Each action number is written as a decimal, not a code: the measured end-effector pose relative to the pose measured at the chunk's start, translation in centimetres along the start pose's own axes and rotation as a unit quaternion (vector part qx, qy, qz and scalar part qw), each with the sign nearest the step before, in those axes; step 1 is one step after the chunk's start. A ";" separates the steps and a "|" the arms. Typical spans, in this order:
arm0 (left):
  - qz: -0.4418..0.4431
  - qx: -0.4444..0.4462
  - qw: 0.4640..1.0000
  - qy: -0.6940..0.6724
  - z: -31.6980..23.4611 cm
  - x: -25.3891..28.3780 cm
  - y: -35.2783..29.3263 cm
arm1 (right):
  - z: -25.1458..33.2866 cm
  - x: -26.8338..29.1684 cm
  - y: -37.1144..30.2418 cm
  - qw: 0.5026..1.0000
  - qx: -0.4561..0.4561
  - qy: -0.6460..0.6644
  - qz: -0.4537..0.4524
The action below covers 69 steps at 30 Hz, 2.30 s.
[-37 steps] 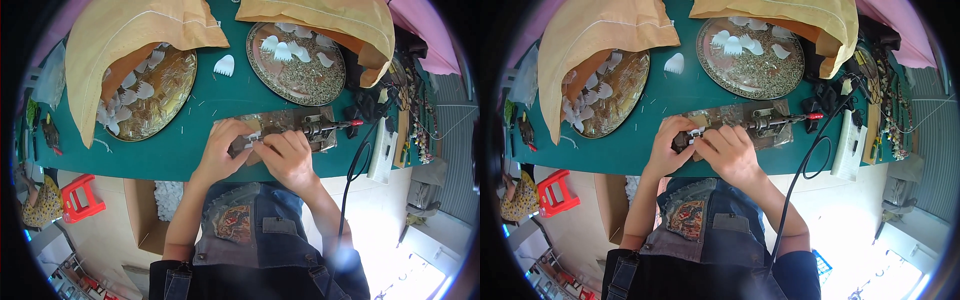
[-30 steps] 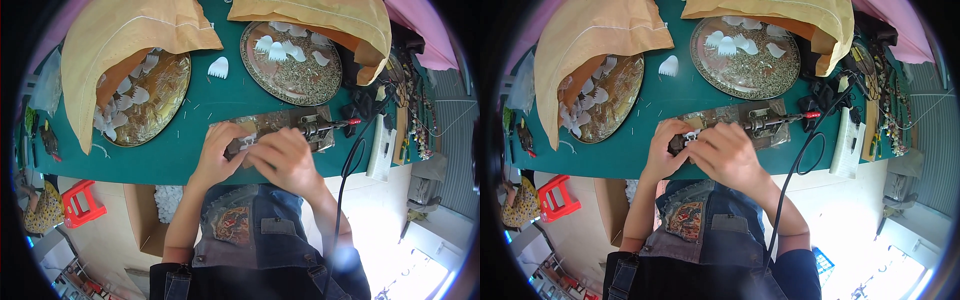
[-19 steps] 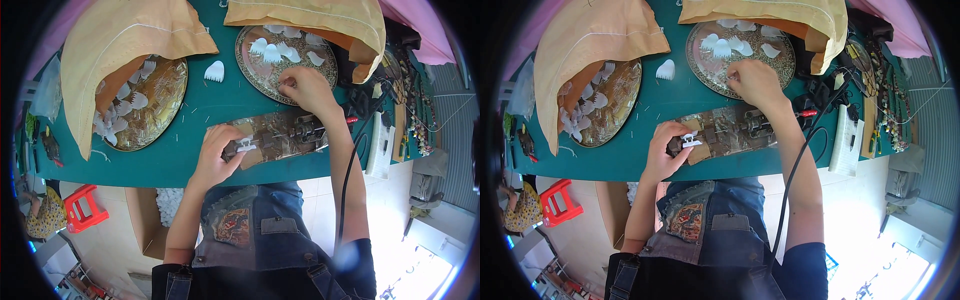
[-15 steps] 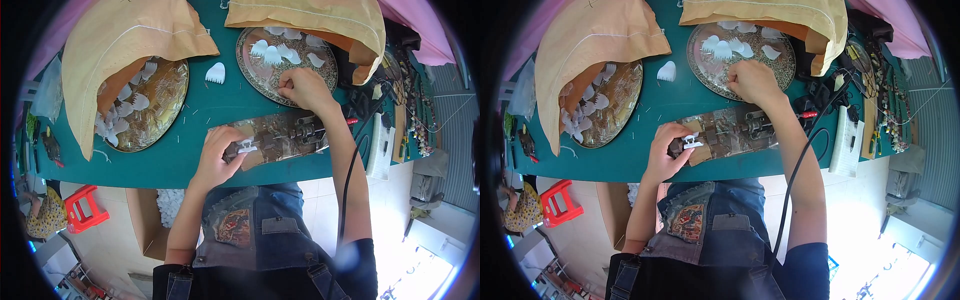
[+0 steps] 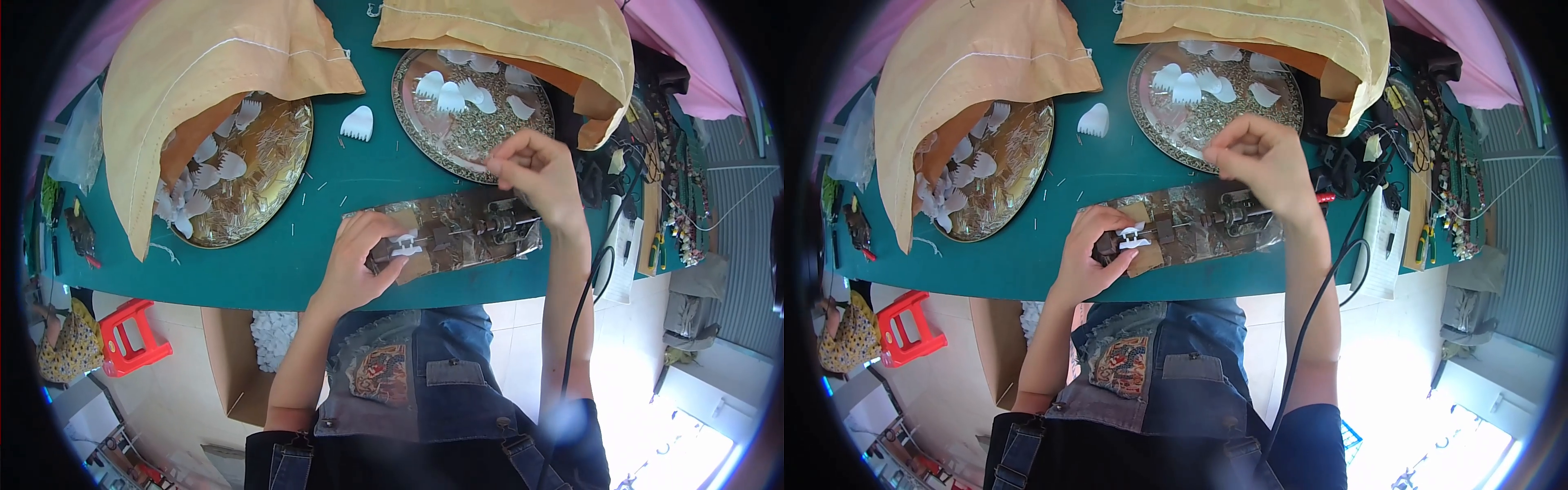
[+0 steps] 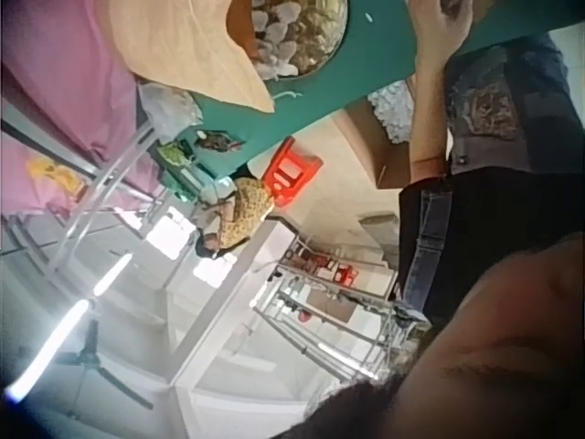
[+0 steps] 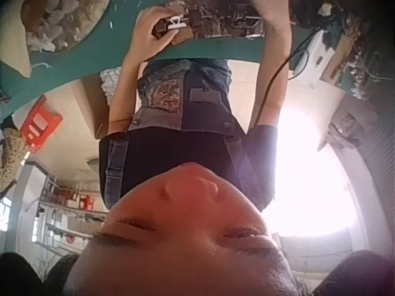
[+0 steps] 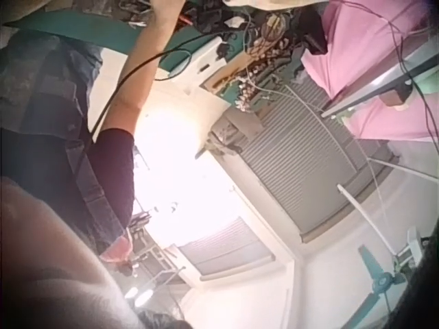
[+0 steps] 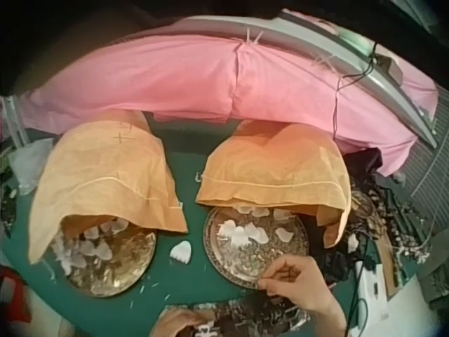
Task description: The person picks up a white plastic piece and a metal pin, positions them into a manual press, and joins them together. This process is repeated for several components, which are then placed into a cardboard box.
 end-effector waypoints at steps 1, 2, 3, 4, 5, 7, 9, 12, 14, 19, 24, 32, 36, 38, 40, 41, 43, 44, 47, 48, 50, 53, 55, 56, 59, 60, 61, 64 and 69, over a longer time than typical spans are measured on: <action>0.004 0.000 1.000 -0.002 -0.1 0.1 0.1 | 0.6 -1.1 -1.0 1.000 -0.005 0.023 0.005; 0.008 0.000 1.000 -0.005 -0.2 0.1 0.2 | 0.6 -1.9 -1.6 0.999 -0.005 0.032 0.026; 0.007 0.002 1.000 -0.004 -0.2 0.1 0.2 | 0.7 -2.7 -2.3 0.998 0.006 -0.010 0.060; 0.008 0.001 1.000 -0.008 -0.2 0.1 0.3 | 0.8 -3.4 -2.8 0.994 0.018 -0.051 0.093; 0.009 0.000 1.000 -0.012 -0.2 0.1 0.3 | 0.9 -4.4 -3.2 0.990 0.043 -0.079 0.108; 0.007 0.002 1.000 -0.009 -0.1 0.0 0.2 | 0.8 -5.8 -3.4 0.992 0.061 -0.046 0.103; 0.007 0.002 1.000 -0.008 -0.1 0.0 0.1 | 0.8 -6.3 -3.8 0.992 0.079 -0.014 0.097; 0.002 0.002 1.000 -0.008 0.0 0.1 0.0 | 0.8 -6.9 -4.2 0.992 0.056 0.017 0.110; 0.007 -0.002 1.000 -0.011 0.1 0.0 -0.1 | 0.5 -7.4 -4.5 0.998 0.010 -0.006 0.066; 0.002 -0.005 1.000 -0.012 0.2 0.0 -0.1 | 0.3 -8.7 -5.7 0.992 0.071 -0.104 0.021; -0.002 0.001 1.000 -0.015 0.1 -0.1 0.1 | -0.5 -9.2 -6.4 0.990 0.034 -0.135 -0.012; -0.034 0.000 0.999 -0.008 -0.2 -0.2 0.0 | -0.2 -10.0 -6.5 0.980 0.002 -0.199 0.006; -0.031 -0.001 1.000 -0.005 -0.1 -0.3 -0.1 | 0.6 -10.4 -6.5 0.970 0.039 -0.239 -0.008; -0.030 0.000 1.000 -0.007 0.0 -0.3 -0.2 | 0.8 -10.7 -6.7 0.965 0.039 -0.257 -0.017; -0.030 -0.001 0.999 -0.011 -0.1 -0.3 -0.1 | 0.9 -10.9 -6.8 0.960 0.038 -0.276 -0.029; -0.030 -0.002 0.999 -0.014 -0.1 -0.2 0.0 | 0.7 -11.0 -6.9 0.965 0.044 -0.257 -0.037; -0.032 -0.001 0.999 -0.015 -0.1 -0.3 0.0 | 0.4 -11.0 -7.0 0.969 0.050 -0.239 -0.045; -0.033 -0.001 0.999 -0.015 -0.1 -0.2 -0.1 | 0.3 -11.1 -7.1 0.966 0.054 -0.247 -0.046; -0.029 0.000 0.999 -0.019 0.0 -0.2 0.0 | 0.2 -11.3 -7.3 0.963 0.056 -0.260 -0.053; -0.029 0.000 0.999 -0.020 -0.1 -0.2 0.0 | 0.2 -11.4 -7.4 0.961 0.056 -0.263 -0.059; -0.031 -0.001 0.999 -0.016 -0.1 -0.2 -0.1 | 0.2 -11.6 -7.6 0.962 0.053 -0.261 -0.062; -0.035 -0.010 0.999 -0.007 -0.1 -0.2 0.0 | -0.1 -11.7 -7.7 0.954 0.068 -0.284 -0.070; -0.035 -0.009 0.999 -0.008 -0.1 -0.2 0.0 | -0.3 -11.9 -7.8 0.945 0.085 -0.308 -0.075; -0.035 -0.007 0.999 -0.008 -0.1 -0.2 0.0 | -0.3 -12.0 -8.0 0.939 0.092 -0.320 -0.083; -0.028 0.006 0.999 -0.020 -0.1 -0.2 -0.1 | 0.3 -12.7 -8.6 0.920 0.121 -0.355 -0.111; -0.027 0.005 0.999 -0.021 0.0 -0.2 -0.1 | 0.5 -12.9 -8.8 0.906 0.142 -0.378 -0.130; -0.027 0.003 0.999 -0.017 -0.1 -0.2 -0.1 | 0.4 -13.1 -8.8 0.905 0.141 -0.379 -0.131; -0.030 -0.004 0.999 -0.015 0.1 -0.3 -0.1 | 0.2 -13.6 -9.0 0.889 0.162 -0.399 -0.158; -0.032 -0.009 0.999 -0.015 0.1 -0.3 -0.1 | -0.2 -13.9 -9.4 0.884 0.168 -0.381 -0.212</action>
Point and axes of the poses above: each hand's wrist, its own y-axis towards the middle knuckle, its own x-axis out of the back of the hand, z = x × y, the point moved 4 cm from there along y, towards the middle knuckle, and after that the axes turned 3 degrees about -x, right-handed, at the moved point
